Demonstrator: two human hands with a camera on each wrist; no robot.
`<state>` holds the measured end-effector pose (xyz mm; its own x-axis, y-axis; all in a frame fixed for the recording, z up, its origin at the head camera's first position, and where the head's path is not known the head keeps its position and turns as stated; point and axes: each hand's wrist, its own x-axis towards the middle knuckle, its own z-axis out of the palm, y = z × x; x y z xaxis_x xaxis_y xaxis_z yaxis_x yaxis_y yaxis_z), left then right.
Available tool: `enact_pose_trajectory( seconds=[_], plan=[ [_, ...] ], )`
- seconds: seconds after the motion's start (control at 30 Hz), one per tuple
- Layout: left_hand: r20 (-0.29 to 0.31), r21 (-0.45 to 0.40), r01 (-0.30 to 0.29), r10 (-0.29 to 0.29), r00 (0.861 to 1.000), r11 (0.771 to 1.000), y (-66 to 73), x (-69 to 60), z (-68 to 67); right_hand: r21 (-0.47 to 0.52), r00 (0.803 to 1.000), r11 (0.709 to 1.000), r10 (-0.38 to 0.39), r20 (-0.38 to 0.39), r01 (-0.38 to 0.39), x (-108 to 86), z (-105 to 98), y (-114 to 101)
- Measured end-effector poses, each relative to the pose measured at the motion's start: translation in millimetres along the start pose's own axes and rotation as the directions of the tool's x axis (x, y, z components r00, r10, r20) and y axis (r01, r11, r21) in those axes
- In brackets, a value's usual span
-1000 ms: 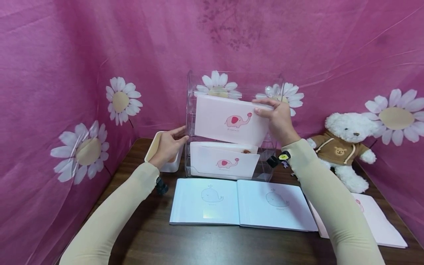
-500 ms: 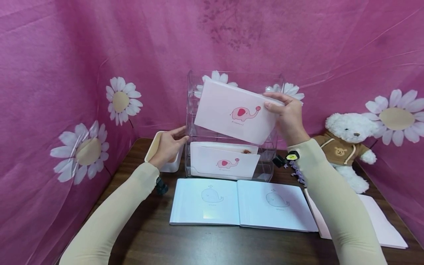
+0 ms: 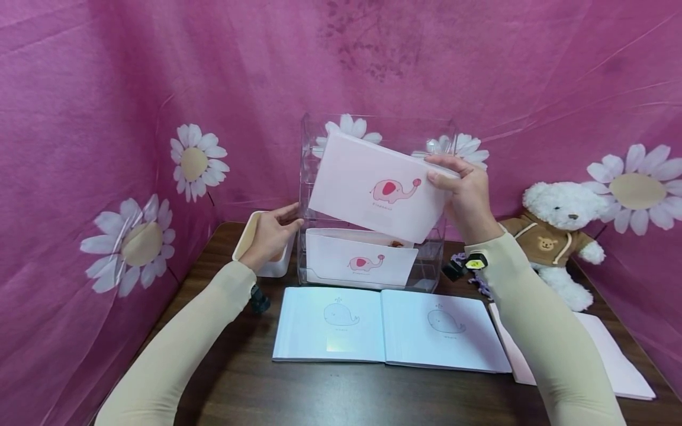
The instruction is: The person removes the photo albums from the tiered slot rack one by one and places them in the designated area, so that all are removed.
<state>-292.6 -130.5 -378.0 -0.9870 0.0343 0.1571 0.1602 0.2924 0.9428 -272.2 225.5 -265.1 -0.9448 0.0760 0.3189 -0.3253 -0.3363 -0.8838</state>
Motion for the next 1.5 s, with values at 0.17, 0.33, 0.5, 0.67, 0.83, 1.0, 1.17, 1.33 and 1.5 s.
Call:
enact_pose_trajectory(
  seconds=[0.17, 0.33, 0.5, 0.67, 0.83, 1.0, 1.17, 1.33, 1.5],
  plan=[
    [0.001, 0.001, -0.005, 0.005, 1.000, 1.000, -0.3, 0.5, 0.0, 0.038, 1.000, 0.999, -0.016, 0.020, 0.015, -7.4, 1, -3],
    [0.004, 0.012, 0.012, -0.012, 1.000, 1.000, 0.0, 0.5, -1.4, 0.062, 1.000, 0.998, -0.016, 0.018, 0.015, -12.7, 0, -4],
    [0.006, 0.021, 0.022, -0.022, 1.000, 1.000, 1.3, 0.2, -1.5, 0.112, 0.999, 0.994, -0.009, 0.031, 0.005, -18.2, -2, -6],
    [0.005, 0.009, 0.031, -0.031, 1.000, 0.999, 2.7, 0.3, -0.8, 0.118, 0.999, 0.993, 0.005, 0.046, -0.011, -23.1, -4, -6],
    [0.002, 0.007, 0.020, -0.020, 1.000, 1.000, 2.5, 0.2, 0.0, 0.119, 0.999, 0.992, 0.029, 0.033, -0.032, -29.1, -6, -6],
    [0.004, -0.004, 0.023, -0.023, 1.000, 1.000, 2.2, -0.3, 0.1, 0.086, 0.997, 0.993, 0.075, 0.028, -0.078, -37.2, -8, -7],
    [0.003, -0.004, 0.014, -0.014, 1.000, 1.000, 0.6, 0.2, 0.6, 0.063, 0.994, 0.993, 0.100, 0.045, -0.103, -47.3, -10, -5],
    [0.000, -0.001, 0.008, -0.008, 1.000, 1.000, 0.1, 0.1, 0.8, 0.101, 0.990, 0.987, 0.118, 0.071, -0.125, -59.1, -13, -3],
    [0.006, -0.019, 0.024, -0.024, 1.000, 1.000, -0.6, 0.3, 0.5, 0.142, 0.984, 0.976, 0.151, 0.096, -0.164, -68.4, -15, -1]
  ],
)
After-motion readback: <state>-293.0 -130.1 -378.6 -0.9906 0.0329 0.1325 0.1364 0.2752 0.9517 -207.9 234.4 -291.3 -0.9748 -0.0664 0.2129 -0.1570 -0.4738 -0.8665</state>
